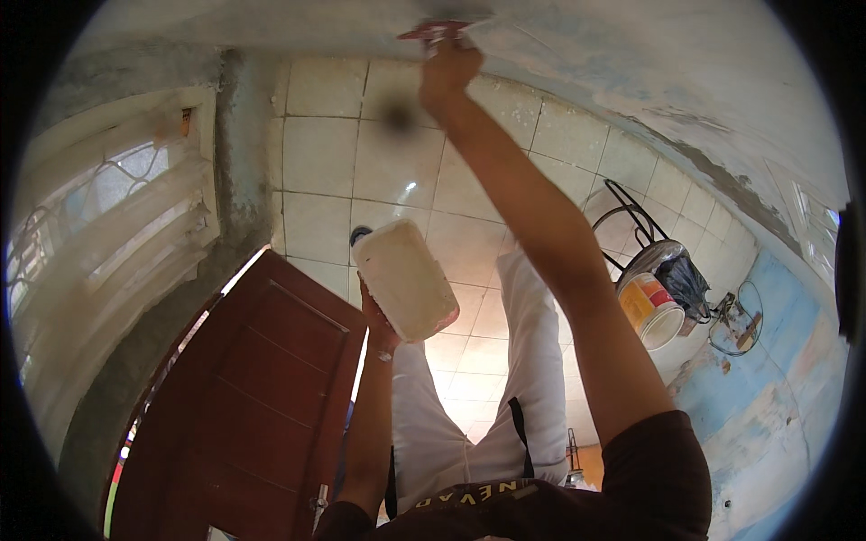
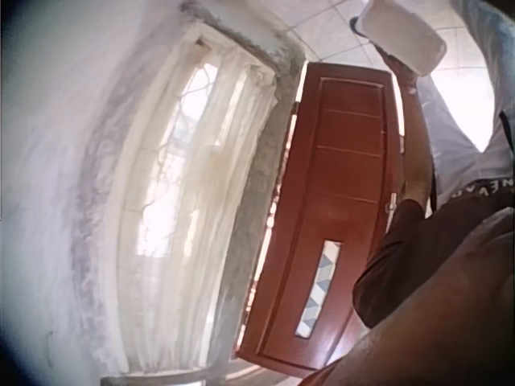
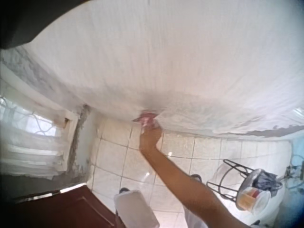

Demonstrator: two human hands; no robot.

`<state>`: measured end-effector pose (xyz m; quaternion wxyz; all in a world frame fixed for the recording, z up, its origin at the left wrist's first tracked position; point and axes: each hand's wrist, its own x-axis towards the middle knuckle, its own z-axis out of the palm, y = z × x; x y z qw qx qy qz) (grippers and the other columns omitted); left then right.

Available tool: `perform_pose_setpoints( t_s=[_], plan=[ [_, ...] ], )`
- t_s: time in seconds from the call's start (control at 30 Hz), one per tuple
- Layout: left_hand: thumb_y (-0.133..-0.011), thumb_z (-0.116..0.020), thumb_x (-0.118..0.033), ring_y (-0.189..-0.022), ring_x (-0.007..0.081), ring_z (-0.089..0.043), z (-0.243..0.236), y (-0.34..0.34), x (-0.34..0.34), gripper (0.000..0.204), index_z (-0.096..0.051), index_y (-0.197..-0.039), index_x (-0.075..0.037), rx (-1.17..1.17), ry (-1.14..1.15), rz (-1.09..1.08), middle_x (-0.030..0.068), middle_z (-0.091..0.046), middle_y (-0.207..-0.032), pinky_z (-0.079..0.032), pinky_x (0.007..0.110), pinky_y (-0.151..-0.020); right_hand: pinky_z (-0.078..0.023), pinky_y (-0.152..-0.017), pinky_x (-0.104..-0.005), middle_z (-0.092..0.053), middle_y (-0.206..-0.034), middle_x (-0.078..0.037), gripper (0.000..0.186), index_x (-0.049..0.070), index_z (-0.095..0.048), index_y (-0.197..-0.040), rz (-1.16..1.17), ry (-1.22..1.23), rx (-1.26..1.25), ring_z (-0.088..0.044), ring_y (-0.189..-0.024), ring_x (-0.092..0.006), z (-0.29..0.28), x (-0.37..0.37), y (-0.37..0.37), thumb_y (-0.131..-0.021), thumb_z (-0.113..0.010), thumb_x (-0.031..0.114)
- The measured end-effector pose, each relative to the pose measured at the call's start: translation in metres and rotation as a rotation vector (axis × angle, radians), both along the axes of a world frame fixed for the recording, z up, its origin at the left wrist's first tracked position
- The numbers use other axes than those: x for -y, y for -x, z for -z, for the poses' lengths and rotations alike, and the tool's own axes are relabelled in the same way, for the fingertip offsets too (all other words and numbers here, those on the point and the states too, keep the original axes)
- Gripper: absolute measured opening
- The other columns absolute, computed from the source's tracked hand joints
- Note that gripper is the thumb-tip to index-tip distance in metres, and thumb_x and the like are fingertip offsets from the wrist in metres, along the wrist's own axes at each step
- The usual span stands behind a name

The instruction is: The person patches a wall by applying a white compound from a container onto a damaged surface using a putty knife.

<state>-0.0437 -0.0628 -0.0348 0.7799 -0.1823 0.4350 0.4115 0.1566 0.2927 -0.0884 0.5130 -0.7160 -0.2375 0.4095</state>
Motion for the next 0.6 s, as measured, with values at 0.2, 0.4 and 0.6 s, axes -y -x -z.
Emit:
perform_pose_setpoints(
  t_s=[0.2,0.4,0.6],
  plan=[
    [-0.099,-0.037,-0.055,-0.116,0.0231,-0.056,-0.004,0.033,-0.011,0.056,-0.044,-0.137,-0.015,-0.031,-0.034,0.002,0.0057,-0.055,-0.128,-0.049,0.041,-0.096,-0.051,-0.072,-0.0292,-0.061,-0.095,-0.004,0.013,0.001,-0.061,-0.103,0.119,-0.379,-0.728,-0.056,-0.082,-0.0117,-0.014,0.05,0.038,-0.091,-0.056,0.005],
    [-0.099,-0.037,-0.055,-0.116,0.024,-0.056,0.01,0.036,-0.01,0.056,-0.044,-0.137,-0.015,-0.061,-0.016,-0.007,0.0061,-0.055,-0.129,-0.049,0.041,-0.096,-0.05,-0.07,-0.0338,-0.061,-0.109,-0.007,0.025,0.009,-0.056,-0.11,0.579,0.128,-0.884,-0.059,-0.093,-0.0215,0.139,0.094,-0.133,-0.102,-0.038,0.023],
    [-0.1,-0.036,-0.055,-0.116,0.0249,-0.056,0.009,0.028,-0.004,0.056,-0.043,-0.138,-0.014,-0.039,-0.004,0.004,0.0066,-0.054,-0.13,-0.05,0.042,-0.096,-0.054,-0.068,-0.0329,-0.064,-0.104,-0.011,0.023,0.002,-0.058,-0.112,0.55,-0.049,-0.583,-0.064,-0.085,-0.0222,0.138,0.096,-0.243,-0.095,-0.05,0.014]
  ],
)
